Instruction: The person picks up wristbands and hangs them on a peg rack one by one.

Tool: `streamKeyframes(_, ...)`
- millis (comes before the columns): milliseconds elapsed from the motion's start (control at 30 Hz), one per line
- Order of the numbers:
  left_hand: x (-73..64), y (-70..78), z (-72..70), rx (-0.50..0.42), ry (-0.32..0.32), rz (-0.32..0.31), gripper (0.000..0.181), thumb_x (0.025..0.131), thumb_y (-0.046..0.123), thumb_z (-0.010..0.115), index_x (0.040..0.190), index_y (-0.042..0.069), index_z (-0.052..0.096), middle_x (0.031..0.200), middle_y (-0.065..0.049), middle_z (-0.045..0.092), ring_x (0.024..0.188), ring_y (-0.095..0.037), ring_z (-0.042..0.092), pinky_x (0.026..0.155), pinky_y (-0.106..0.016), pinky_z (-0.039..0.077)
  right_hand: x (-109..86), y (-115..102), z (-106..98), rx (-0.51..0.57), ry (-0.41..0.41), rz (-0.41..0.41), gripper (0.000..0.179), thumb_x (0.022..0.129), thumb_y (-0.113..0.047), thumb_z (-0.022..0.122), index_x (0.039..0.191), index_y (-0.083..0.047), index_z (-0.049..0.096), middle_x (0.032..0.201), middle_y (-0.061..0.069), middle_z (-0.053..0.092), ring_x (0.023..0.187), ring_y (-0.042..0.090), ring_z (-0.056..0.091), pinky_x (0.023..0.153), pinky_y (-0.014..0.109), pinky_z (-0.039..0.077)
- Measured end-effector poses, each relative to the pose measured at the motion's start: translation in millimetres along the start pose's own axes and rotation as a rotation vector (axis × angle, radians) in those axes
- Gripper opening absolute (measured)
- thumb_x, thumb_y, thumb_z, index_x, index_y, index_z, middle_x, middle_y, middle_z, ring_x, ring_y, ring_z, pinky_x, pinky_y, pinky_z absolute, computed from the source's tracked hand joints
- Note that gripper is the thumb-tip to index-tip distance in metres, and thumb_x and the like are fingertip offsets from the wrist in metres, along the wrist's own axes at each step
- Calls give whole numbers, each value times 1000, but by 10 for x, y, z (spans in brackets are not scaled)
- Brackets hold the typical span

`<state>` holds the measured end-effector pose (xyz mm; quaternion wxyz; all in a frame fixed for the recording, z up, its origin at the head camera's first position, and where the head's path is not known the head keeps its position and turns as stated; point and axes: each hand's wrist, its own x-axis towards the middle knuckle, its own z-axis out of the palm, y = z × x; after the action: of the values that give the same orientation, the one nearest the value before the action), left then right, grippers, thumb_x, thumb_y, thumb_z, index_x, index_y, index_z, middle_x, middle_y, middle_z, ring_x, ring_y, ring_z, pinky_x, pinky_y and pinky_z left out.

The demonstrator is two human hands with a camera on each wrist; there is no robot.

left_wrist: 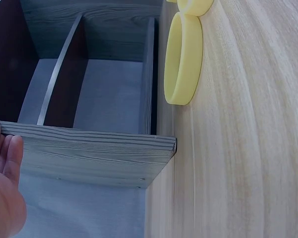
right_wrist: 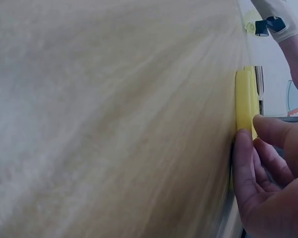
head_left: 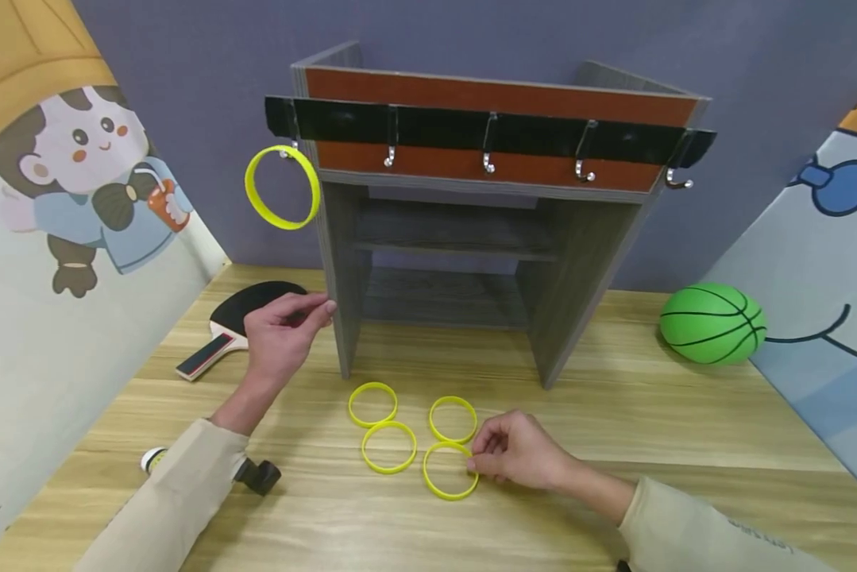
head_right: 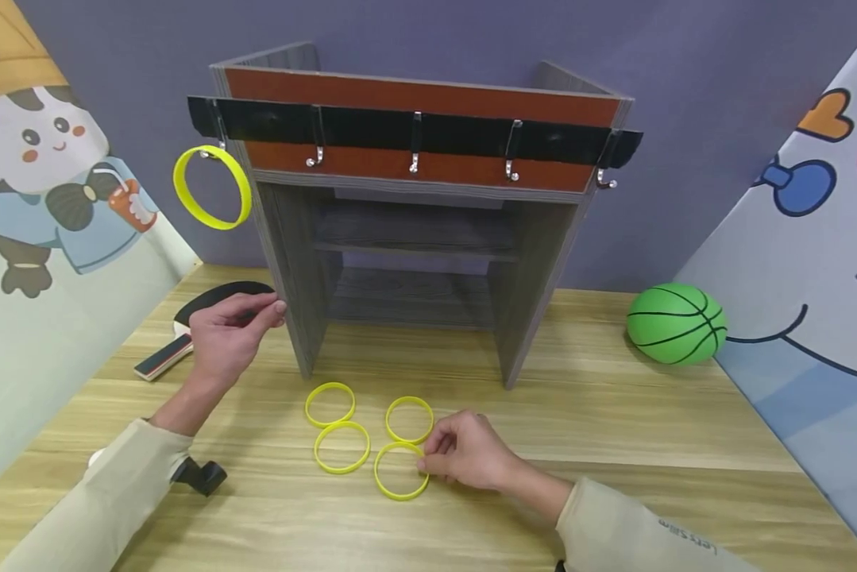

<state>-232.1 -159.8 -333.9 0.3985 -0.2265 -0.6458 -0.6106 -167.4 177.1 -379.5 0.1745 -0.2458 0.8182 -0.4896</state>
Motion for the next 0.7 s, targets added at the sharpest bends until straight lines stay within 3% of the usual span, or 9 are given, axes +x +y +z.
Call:
streamKeyframes(433, 2, 1, 5, 20, -6, 10, 13, 74, -14, 73, 85, -9, 72, 74, -19, 66, 60, -12, 66, 55, -21, 54, 5, -67, -3, -54, 5, 58, 15, 76, -4, 78, 74, -4, 63, 61, 4, 61, 50, 19, 60, 45, 32, 54)
streamKeyframes(700, -4, 5, -6, 25, -5, 9, 13, 74, -14, 73, 86, -9, 72, 75, -19, 66, 60, -12, 66, 56, -22, 54, 5, -98, -8, 46, 34, 161, 16, 73, 3, 77, 76, 1, 62, 63, 8, 60, 52, 19, 61, 48, 35, 56)
